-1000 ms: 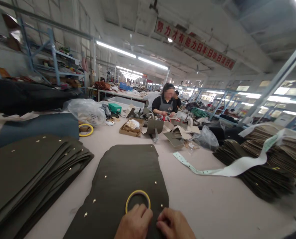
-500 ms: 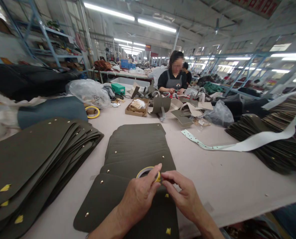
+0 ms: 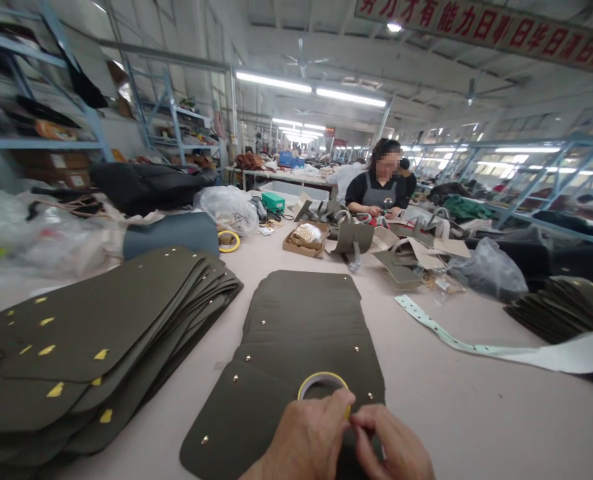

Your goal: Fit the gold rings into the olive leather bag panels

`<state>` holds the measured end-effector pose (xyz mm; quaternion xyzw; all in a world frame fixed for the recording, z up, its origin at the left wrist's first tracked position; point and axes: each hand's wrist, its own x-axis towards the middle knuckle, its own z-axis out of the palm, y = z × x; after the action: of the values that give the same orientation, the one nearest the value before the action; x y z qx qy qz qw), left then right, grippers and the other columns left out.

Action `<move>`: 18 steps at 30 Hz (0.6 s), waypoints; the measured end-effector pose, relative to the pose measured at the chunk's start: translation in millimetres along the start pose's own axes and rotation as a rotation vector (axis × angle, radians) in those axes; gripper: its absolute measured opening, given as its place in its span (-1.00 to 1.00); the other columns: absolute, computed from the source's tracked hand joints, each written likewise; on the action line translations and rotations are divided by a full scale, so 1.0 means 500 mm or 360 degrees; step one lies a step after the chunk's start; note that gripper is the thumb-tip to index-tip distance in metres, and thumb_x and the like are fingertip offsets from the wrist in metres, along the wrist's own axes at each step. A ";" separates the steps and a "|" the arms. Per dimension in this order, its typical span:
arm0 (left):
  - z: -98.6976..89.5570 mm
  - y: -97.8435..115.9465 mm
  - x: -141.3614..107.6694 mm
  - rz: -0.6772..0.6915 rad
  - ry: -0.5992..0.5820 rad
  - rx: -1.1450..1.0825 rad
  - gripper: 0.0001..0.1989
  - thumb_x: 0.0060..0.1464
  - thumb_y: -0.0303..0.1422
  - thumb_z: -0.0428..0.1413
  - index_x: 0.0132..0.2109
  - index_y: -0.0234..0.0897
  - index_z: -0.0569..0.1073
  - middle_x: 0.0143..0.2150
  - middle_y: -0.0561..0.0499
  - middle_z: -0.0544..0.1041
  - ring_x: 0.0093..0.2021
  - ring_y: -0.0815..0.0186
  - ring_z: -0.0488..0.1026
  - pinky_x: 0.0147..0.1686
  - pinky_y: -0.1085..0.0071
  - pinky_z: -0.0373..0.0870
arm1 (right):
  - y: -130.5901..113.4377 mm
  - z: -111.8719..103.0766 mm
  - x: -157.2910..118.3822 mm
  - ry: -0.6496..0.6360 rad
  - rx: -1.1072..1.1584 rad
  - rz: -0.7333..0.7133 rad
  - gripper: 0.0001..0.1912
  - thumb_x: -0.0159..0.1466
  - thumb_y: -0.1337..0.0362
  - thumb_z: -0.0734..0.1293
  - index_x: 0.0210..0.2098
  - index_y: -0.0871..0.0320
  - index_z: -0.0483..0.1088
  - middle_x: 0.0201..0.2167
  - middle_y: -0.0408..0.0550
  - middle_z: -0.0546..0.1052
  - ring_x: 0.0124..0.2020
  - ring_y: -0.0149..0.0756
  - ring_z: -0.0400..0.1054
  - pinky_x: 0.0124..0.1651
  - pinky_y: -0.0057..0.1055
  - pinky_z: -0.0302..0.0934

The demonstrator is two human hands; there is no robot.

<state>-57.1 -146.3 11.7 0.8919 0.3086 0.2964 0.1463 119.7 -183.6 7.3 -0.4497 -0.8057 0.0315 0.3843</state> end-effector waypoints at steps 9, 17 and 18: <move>-0.006 0.026 0.025 -0.0022 0.0014 0.0234 -0.87 0.12 -0.53 -0.01 -0.36 -0.22 0.31 -0.46 0.09 0.44 -0.51 0.32 0.37 -0.56 0.42 0.16 | -0.031 -0.001 0.001 0.0171 0.0373 0.0864 -0.81 0.22 0.25 0.26 -0.49 0.13 0.41 -0.61 -0.13 0.48 -0.59 -0.36 0.37 -0.51 -0.51 0.25; 0.016 0.044 0.052 0.0157 0.0158 0.0286 -0.87 0.24 -0.48 -0.08 -0.28 -0.22 0.30 -0.44 0.07 0.38 -0.48 0.28 0.30 -0.50 0.38 0.19 | 0.046 -0.023 0.008 0.0229 0.1119 0.1679 -0.63 0.03 -0.01 0.42 -0.49 0.21 0.41 -0.66 -0.17 0.43 -0.62 -0.38 0.31 -0.52 -0.47 0.23; 0.022 0.037 0.051 0.0106 0.0092 0.0339 -0.89 0.23 -0.48 -0.06 -0.28 -0.22 0.30 -0.42 0.06 0.39 -0.46 0.27 0.31 -0.48 0.38 0.21 | 0.061 -0.028 0.003 0.0179 0.1123 0.1721 -0.62 0.03 -0.02 0.42 -0.47 0.22 0.43 -0.64 -0.16 0.44 -0.62 -0.38 0.31 -0.50 -0.47 0.23</move>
<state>-25.4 -145.0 22.6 0.9031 0.3128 0.2924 0.0320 149.7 -168.6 6.1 -0.6397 -0.3855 0.4598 0.4804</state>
